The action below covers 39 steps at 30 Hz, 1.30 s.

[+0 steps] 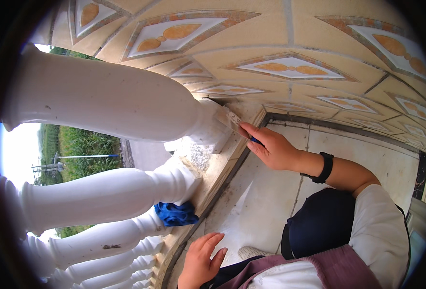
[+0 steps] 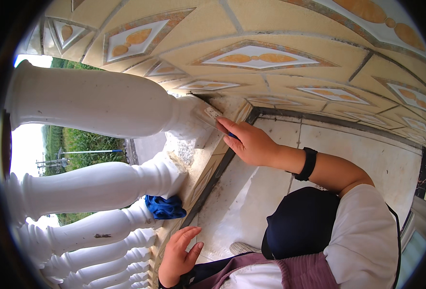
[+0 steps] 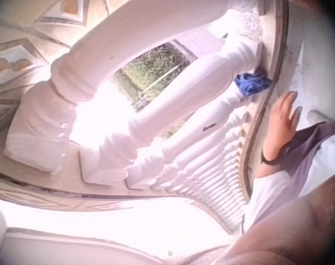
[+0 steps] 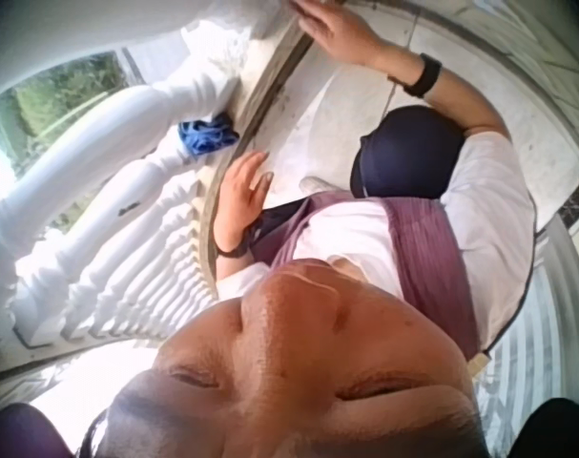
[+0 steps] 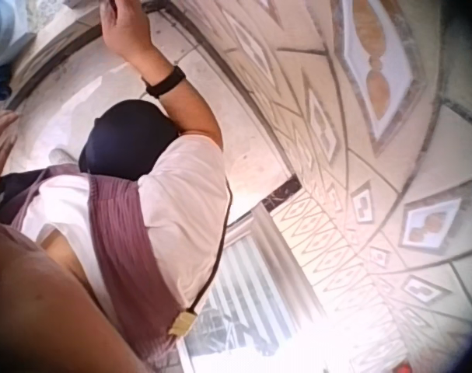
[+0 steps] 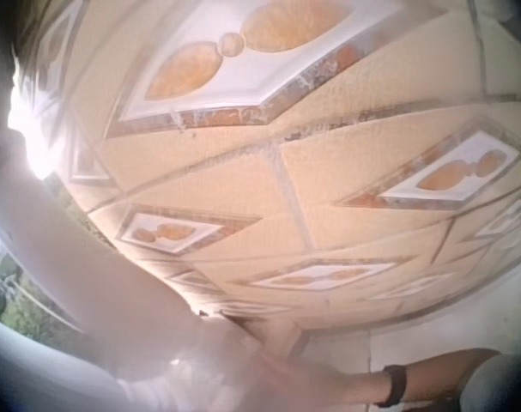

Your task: The person wipes the white balcony balusters with a blue cloth and uses a scraper tool to remove debris from the base of the railing.

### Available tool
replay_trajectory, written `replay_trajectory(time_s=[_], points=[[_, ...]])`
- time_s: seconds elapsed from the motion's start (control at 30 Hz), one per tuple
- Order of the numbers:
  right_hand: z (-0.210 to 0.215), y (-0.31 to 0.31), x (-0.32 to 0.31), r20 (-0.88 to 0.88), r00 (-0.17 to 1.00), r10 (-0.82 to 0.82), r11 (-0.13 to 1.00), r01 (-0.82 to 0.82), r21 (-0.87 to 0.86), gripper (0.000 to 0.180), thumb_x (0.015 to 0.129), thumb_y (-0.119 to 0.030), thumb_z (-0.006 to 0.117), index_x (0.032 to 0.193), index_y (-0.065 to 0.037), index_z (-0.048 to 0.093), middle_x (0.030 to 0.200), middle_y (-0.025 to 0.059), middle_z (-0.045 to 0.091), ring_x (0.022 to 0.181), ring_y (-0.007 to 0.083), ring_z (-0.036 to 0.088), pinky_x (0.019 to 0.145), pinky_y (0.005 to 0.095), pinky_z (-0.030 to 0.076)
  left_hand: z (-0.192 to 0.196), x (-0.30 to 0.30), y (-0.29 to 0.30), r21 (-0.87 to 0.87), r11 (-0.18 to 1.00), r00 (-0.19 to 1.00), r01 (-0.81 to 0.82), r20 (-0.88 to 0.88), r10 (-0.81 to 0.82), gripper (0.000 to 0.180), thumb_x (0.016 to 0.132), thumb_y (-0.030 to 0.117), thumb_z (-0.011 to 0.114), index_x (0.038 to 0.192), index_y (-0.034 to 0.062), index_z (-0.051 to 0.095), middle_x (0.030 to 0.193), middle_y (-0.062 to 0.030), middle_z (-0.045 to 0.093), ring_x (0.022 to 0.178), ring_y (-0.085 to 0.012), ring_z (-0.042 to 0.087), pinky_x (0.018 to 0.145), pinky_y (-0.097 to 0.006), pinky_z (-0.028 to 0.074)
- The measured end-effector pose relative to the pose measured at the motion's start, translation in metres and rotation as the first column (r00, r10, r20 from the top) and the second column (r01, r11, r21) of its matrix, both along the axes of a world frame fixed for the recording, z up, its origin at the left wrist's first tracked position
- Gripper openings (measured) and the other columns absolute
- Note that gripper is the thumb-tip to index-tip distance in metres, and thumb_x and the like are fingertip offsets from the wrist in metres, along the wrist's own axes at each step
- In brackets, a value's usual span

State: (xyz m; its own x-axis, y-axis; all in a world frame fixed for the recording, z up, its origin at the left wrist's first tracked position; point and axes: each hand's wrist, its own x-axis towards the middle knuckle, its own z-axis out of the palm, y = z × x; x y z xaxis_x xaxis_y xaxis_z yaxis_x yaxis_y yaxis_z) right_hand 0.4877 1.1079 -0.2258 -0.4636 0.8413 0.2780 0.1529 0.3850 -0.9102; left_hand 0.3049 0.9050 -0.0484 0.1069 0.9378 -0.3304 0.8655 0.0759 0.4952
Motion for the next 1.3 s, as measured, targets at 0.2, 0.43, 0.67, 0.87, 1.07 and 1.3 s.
replay_trajectory(time_s=[0.2,0.43,0.67,0.87,1.07,1.3], points=[[0.034,0.033,0.020,-0.081,0.986,0.146,0.785,-0.165,-0.597,0.042,0.083,-0.021,0.057,0.119,-0.006,0.042,0.078,0.0132,0.056,0.068,0.0223,0.058,0.063,0.0322,0.047,-0.007,-0.003,0.004,0.014,0.999,0.999,0.044,-0.014,-0.043,0.033,0.076,0.010,0.065,0.106,0.0026,0.058,0.104,-0.0154,0.058,0.095,-0.0323,0.056,0.081,-0.036,0.045],[0.017,0.069,0.012,0.078,0.985,0.156,0.966,-0.136,-0.221,0.035,0.082,-0.023,0.058,0.110,-0.003,0.052,0.094,0.0179,0.061,0.084,0.0321,0.059,0.073,0.0357,0.046,-0.007,0.000,0.004,-0.001,0.998,0.997,0.067,-0.037,-0.067,0.035,0.076,0.012,0.065,0.108,0.0029,0.057,0.105,-0.0151,0.058,0.093,-0.0323,0.056,0.080,-0.036,0.044],[0.019,0.080,-0.004,0.057,0.996,0.070,0.995,-0.066,-0.071,0.033,0.080,-0.021,0.059,0.107,-0.002,0.055,0.095,0.0184,0.061,0.085,0.0328,0.059,0.074,0.0352,0.046,-0.008,0.000,0.003,-0.009,0.998,0.997,0.070,-0.026,-0.070,0.035,0.076,0.013,0.065,0.108,0.0023,0.057,0.106,-0.0153,0.058,0.093,-0.0325,0.056,0.079,-0.036,0.044],[0.030,0.067,0.023,0.082,0.995,-0.052,0.992,0.061,-0.107,0.030,0.080,-0.018,0.061,0.105,-0.003,0.056,0.093,0.0172,0.062,0.084,0.0301,0.060,0.073,0.0345,0.047,-0.002,-0.002,0.004,0.003,0.997,0.997,0.079,-0.018,-0.079,0.035,0.075,0.012,0.065,0.108,0.0024,0.057,0.106,-0.0151,0.058,0.093,-0.0321,0.056,0.079,-0.036,0.044],[0.026,0.064,0.032,0.136,0.990,-0.043,0.994,0.029,0.102,0.029,0.081,-0.018,0.061,0.105,-0.003,0.057,0.091,0.0162,0.062,0.079,0.0291,0.059,0.070,0.0335,0.047,-0.003,-0.003,0.003,0.019,0.995,0.996,0.093,0.001,-0.093,0.035,0.076,0.013,0.065,0.108,0.0026,0.057,0.105,-0.0150,0.058,0.093,-0.0321,0.056,0.079,-0.036,0.044],[0.046,0.051,0.047,0.050,0.986,0.157,0.972,-0.146,-0.184,0.031,0.080,-0.014,0.059,0.108,-0.003,0.055,0.091,0.0132,0.062,0.080,0.0303,0.058,0.072,0.0345,0.047,-0.001,-0.002,-0.002,0.006,0.997,0.996,0.083,-0.015,-0.083,0.034,0.076,0.014,0.064,0.108,0.0024,0.057,0.105,-0.0151,0.058,0.093,-0.0320,0.056,0.079,-0.036,0.044]])
